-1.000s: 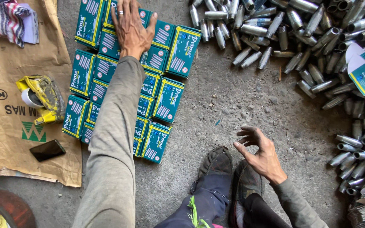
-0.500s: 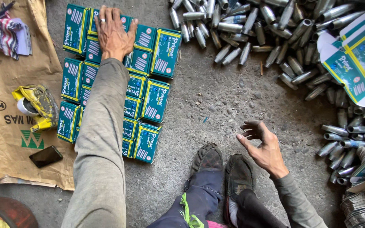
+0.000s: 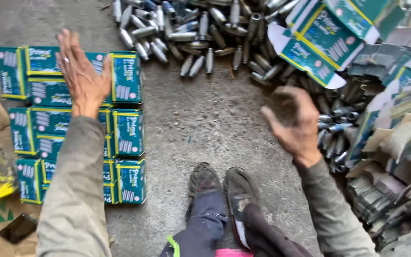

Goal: The person folds a cardboard box by hand and fills it with metal pipe fittings before closing the lid.

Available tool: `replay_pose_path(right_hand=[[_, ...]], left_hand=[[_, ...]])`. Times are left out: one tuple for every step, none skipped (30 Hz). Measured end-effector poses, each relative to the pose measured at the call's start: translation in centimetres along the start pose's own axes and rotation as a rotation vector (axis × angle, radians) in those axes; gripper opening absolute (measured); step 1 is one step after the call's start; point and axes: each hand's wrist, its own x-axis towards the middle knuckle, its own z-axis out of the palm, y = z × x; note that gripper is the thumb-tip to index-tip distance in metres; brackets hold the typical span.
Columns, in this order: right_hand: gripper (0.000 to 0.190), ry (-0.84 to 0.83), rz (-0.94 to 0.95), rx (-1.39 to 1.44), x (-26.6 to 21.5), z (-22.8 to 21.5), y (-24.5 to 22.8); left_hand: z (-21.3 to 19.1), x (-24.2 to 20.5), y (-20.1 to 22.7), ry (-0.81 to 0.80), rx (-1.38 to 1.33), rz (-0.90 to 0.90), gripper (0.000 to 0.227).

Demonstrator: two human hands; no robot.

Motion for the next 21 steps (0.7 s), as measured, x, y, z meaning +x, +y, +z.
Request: replay_pose_path(right_hand=[[0.052, 0.103, -0.13, -0.154, 1.3, -0.8, 0.7], [0.052, 0.111, -0.124, -0.162, 2.6, -1.5, 1.7], [0.061, 0.138, -0.181, -0.292, 4.0, -2.2, 2.6], [0.077, 0.163, -0.237, -0.423, 5.3, -2.9, 3.5], [0.077, 0.166, -0.237, -0.431, 6.0, -3.1, 5.6], [0.078, 0.083, -0.193, -0.504, 6.6, -3.2, 7.8], [0.084, -0.002, -0.152, -0.575, 7.3, -3.2, 9.9], [0.084, -0.002, -0.154, -0.581, 7.2, -3.8, 10.0], [0.069, -0.041, -0.164, -0.539, 7.3, -4.1, 10.1], [0.055, -0.081, -0.173, -0.497, 7.5, -4.4, 10.2], [0.055, -0.086, -0.177, -0.499, 7.7, -4.9, 10.0], [0.055, -0.129, -0.186, -0.47, 7.9, -5.6, 9.9], [0.056, -0.171, -0.192, -0.44, 8.0, -6.2, 9.7], [0.056, -0.176, -0.193, -0.441, 8.2, -6.9, 8.6], [0.056, -0.229, -0.117, -0.359, 8.4, -7.7, 7.4], [0.057, -0.282, -0.042, -0.274, 8.7, -8.5, 6.2], [0.057, -0.279, -0.045, -0.278, 8.5, -9.1, 6.2], [0.038, -0.141, -0.199, -0.3, 8.3, -9.6, 6.2], [0.022, -0.01, -0.358, -0.314, 8.3, -10.2, 6.2], [0.022, -0.011, -0.363, -0.317, 7.5, -11.2, 7.6], [0.033, 0.175, -0.435, -0.145, 6.5, -12.0, 9.0]], left_hand=[[-0.5, -0.8, 1.4, 0.03, -0.057, 0.087, 0.077], [0.2, -1.7, 3.4, 0.03, -0.063, 0.098, 0.077], [0.9, -2.6, 5.3, 0.005, -0.116, 0.115, 0.08], [1.5, -3.6, 7.1, -0.02, -0.168, 0.133, 0.083], [1.8, -4.6, 9.1, -0.018, -0.175, 0.137, 0.083], [2.0, -5.6, 11.0, -0.061, -0.288, 0.172, 0.075], [2.3, -6.7, 12.8, -0.104, -0.4, 0.202, 0.066], [3.0, -7.6, 13.5, -0.101, -0.405, 0.202, 0.066], [3.7, -8.5, 14.0, -0.167, -0.478, 0.172, 0.065], [4.4, -9.4, 14.5, -0.233, -0.55, 0.141, 0.064], [4.5, -10.1, 14.8, -0.232, -0.553, 0.136, 0.064], [4.5, -10.7, 15.1, -0.278, -0.593, 0.078, 0.065], [4.6, -11.4, 15.4, -0.326, -0.632, 0.021, 0.067], [4.2, -11.8, 15.5, -0.326, -0.635, 0.016, 0.067], [3.9, -11.9, 15.5, -0.364, -0.671, 0.023, 0.066], [3.5, -12.0, 15.5, -0.401, -0.707, 0.031, 0.065], [3.3, -11.9, 15.3, -0.397, -0.71, 0.033, 0.065], [3.1, -11.7, 15.2, -0.368, -0.748, 0.005, 0.059], [2.9, -11.6, 15.1, -0.339, -0.787, -0.026, 0.053], [2.0, -10.9, 15.4, -0.334, -0.791, -0.027, 0.053], [1.0, -10.5, 15.6, -0.321, -0.909, -0.095, 0.05]])
